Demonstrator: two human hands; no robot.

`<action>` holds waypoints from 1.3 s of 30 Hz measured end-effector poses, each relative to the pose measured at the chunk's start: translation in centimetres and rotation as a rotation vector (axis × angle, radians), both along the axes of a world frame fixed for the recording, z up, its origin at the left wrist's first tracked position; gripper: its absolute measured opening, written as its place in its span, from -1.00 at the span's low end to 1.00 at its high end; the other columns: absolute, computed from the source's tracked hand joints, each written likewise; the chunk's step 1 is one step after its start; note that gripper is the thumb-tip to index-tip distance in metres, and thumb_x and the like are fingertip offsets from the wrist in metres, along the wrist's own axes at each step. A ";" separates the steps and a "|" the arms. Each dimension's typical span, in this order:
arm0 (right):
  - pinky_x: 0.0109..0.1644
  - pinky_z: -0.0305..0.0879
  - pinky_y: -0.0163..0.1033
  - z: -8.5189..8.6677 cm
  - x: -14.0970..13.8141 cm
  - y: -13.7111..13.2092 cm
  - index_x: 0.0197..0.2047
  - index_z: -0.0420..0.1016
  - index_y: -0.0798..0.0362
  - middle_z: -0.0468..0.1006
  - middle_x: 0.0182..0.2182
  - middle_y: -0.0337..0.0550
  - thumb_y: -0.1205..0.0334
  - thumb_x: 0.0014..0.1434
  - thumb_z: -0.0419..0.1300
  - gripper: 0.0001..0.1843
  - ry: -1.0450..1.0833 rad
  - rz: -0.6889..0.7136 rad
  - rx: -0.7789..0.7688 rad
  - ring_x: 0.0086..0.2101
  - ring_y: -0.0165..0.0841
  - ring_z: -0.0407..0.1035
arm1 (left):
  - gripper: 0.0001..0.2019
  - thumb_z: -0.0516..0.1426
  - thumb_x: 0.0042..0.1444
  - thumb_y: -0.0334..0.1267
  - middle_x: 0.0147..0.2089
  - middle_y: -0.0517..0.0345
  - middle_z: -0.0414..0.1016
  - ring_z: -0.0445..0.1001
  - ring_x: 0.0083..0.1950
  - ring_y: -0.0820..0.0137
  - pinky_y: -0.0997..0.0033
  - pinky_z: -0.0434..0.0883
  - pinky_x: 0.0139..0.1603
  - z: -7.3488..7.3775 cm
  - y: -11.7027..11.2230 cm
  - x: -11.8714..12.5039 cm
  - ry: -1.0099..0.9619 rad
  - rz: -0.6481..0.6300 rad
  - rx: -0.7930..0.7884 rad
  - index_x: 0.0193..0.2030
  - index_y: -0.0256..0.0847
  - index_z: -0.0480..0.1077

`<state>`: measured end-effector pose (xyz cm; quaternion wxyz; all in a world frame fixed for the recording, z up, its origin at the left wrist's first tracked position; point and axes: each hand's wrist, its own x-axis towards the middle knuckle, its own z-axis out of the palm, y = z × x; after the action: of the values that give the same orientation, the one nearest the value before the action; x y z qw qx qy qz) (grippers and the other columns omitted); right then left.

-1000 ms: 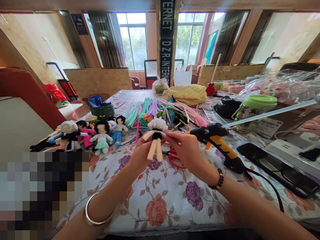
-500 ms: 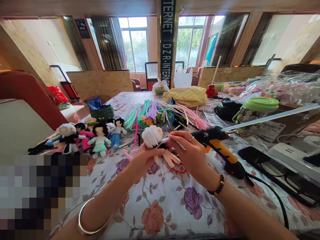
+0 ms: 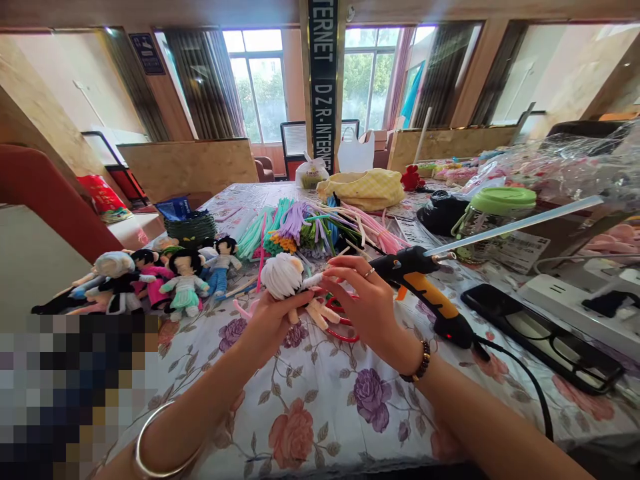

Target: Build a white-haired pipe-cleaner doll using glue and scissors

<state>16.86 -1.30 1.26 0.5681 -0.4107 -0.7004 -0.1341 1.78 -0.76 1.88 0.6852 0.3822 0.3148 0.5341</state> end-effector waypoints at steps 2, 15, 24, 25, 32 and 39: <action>-0.18 0.45 -0.21 0.0 0.1 0.0 -0.35 0.52 -0.05 0.55 -0.27 -0.15 0.28 0.15 0.22 -0.94 -0.010 -0.018 0.000 -0.28 -0.35 0.49 | -0.68 0.36 -0.30 -0.38 -0.31 -0.02 0.59 0.54 -0.26 0.27 0.33 0.44 -0.19 -0.1 0.0 0.0 0.027 0.010 0.023 -0.30 -0.31 0.49; -0.18 0.45 -0.18 -0.5 0.3 0.2 -0.32 0.54 -0.04 0.55 -0.26 -0.17 0.33 0.13 0.23 -0.92 -0.058 -0.008 0.075 -0.27 -0.33 0.48 | -0.65 0.37 -0.25 -0.26 -0.28 0.12 0.55 0.48 -0.25 0.34 0.40 0.40 -0.19 -1.4 0.2 0.0 0.230 0.171 0.242 -0.25 -0.25 0.51; -0.20 0.43 -0.21 -0.1 0.2 0.1 -0.37 0.48 -0.02 0.53 -0.30 -0.17 0.35 0.13 0.24 -0.92 -0.103 0.005 0.045 -0.30 -0.36 0.47 | -0.67 0.36 -0.25 -0.25 -0.32 0.18 0.53 0.42 -0.31 0.39 0.46 0.36 -0.30 -1.1 -0.2 -0.2 0.386 0.269 0.335 -0.28 -0.24 0.47; -0.20 0.43 -0.21 0.0 0.2 0.1 -0.38 0.48 -0.01 0.53 -0.30 -0.17 0.35 0.13 0.24 -0.92 -0.112 0.009 0.039 -0.30 -0.36 0.46 | -0.67 0.36 -0.25 -0.24 -0.32 0.18 0.53 0.42 -0.31 0.39 0.47 0.36 -0.30 -1.0 -0.3 -0.2 0.401 0.286 0.344 -0.28 -0.24 0.46; -0.17 0.42 -0.22 -0.2 0.0 -0.1 -0.35 0.45 0.00 0.53 -0.29 -0.17 0.40 0.16 0.19 -0.89 -0.166 0.001 0.087 -0.28 -0.36 0.44 | -0.68 0.33 -0.18 -0.16 -0.34 0.13 0.53 0.46 -0.31 0.34 0.44 0.39 -0.32 -0.8 -0.5 -0.1 0.422 0.296 0.319 -0.28 -0.26 0.46; -0.14 0.43 -0.24 -0.7 0.6 -0.3 -0.21 0.43 0.00 0.52 -0.22 -0.14 0.46 0.14 0.20 -0.81 -0.383 -0.074 0.281 -0.18 -0.34 0.42 | -0.71 0.34 -0.22 -0.25 -0.43 0.15 0.49 0.47 -0.44 0.39 0.40 0.43 -0.38 -0.9 -0.2 0.5 0.107 0.169 0.134 -0.34 -0.29 0.44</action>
<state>17.43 -1.61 0.58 0.4712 -0.3201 -0.7544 -0.3262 2.31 -1.01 1.01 0.5930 0.4271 0.3455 0.5887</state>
